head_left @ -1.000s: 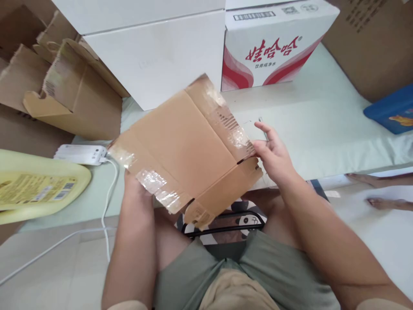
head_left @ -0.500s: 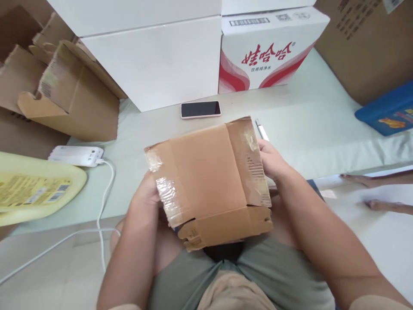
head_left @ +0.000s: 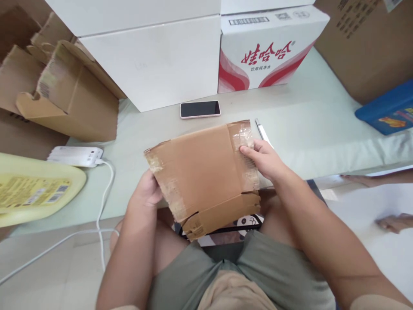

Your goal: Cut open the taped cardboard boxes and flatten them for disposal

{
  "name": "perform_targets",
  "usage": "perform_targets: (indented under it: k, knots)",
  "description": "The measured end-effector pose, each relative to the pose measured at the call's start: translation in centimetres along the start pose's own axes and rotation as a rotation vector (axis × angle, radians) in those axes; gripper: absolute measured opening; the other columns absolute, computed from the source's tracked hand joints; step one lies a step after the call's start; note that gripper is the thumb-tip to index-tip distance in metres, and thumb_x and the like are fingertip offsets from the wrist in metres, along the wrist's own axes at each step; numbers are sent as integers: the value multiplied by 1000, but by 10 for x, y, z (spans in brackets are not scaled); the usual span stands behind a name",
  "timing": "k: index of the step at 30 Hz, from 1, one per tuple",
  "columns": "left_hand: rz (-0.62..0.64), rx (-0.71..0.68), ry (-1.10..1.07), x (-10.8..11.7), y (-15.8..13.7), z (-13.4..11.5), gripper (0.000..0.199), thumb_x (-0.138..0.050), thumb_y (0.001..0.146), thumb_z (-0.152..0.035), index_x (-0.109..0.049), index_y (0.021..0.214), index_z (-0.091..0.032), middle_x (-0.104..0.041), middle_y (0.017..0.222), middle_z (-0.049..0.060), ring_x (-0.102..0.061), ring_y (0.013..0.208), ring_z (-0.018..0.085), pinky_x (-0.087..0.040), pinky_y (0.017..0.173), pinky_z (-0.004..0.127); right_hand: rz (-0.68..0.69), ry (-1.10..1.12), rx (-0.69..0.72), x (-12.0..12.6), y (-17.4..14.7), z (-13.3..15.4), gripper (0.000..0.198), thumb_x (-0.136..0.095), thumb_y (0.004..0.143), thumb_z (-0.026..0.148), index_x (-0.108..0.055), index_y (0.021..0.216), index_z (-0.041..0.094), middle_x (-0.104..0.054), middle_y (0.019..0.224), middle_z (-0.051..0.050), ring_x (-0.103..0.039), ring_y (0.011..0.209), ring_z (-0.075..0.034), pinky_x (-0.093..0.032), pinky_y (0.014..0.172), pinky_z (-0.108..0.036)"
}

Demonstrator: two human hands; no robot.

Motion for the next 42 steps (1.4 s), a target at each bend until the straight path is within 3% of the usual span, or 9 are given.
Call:
perform_targets:
  k: [3,5,9,13,17,20,30,35,42]
  knots:
    - [145,-44,-7,-11,-9,-3,65,-84,57,-73,-77,95,-21,-81,99,9,-77,97,35,-66,78,44,-121,61,48,2,1,1,50,-87,65,63,-69,91,25,-77,85,-2,-73,80,-23,-58,73,-35]
    - [182,-27,70,-16,-11,0,67,-95,51,-59,-76,103,-21,-80,105,10,-77,102,35,-66,80,41,-190,106,74,3,2,2,50,-87,64,62,-68,91,25,-75,81,0,-72,79,-23,-58,72,-35]
    - [83,-42,100,-16,-6,2,62,-101,51,-32,-75,106,-20,-82,100,8,-79,90,27,-66,76,32,-265,202,80,12,8,2,46,-85,68,62,-63,85,25,-69,70,4,-67,66,-15,-54,63,-27]
    - [-47,-323,-140,-2,5,-18,41,-92,65,-24,-74,102,-23,-82,102,2,-79,91,22,-67,77,28,-329,227,-17,29,19,-1,38,-78,75,58,-65,84,23,-72,74,1,-66,65,-12,-51,60,-23]
    - [-250,-456,-349,19,14,-28,9,-73,87,-21,-73,96,-22,-82,105,3,-71,121,20,-63,94,28,-57,184,-110,15,17,-4,45,-75,74,61,-72,92,20,-78,91,-7,-65,63,-13,-48,54,-25]
    - [-272,-416,-391,19,17,-23,13,-69,90,-19,-72,101,-22,-81,108,3,-68,126,21,-62,98,30,202,129,-117,-14,7,-8,46,-82,71,57,-73,97,20,-78,100,-7,-60,54,-10,-43,50,-25]
    - [-133,-313,-269,-10,8,-9,33,-84,74,-24,-67,102,-22,-77,109,4,-75,97,21,-64,78,30,70,240,-97,-53,-5,-21,56,-90,58,63,-54,65,20,-40,46,9,-32,39,-4,-27,38,-20]
    - [-78,-267,-150,-11,3,-10,54,-81,74,-39,-53,118,-32,-73,98,-2,-71,64,14,-61,66,29,-126,274,-13,-12,-17,6,52,-93,55,51,-52,63,19,-37,46,11,-21,38,-1,-18,33,-16]
    - [-90,-275,-143,-10,-1,-15,52,-80,69,-38,-50,111,-29,-69,90,-3,-67,57,10,-58,65,26,-901,141,166,120,-84,53,31,-89,55,22,-63,71,27,-56,66,2,-47,47,-7,-34,33,-18]
Point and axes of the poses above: each hand's wrist, its own y-axis towards the middle knuckle, its own x-axis out of the back of the hand, z = x × y, the point moved 4 cm from there along y, towards the middle knuckle
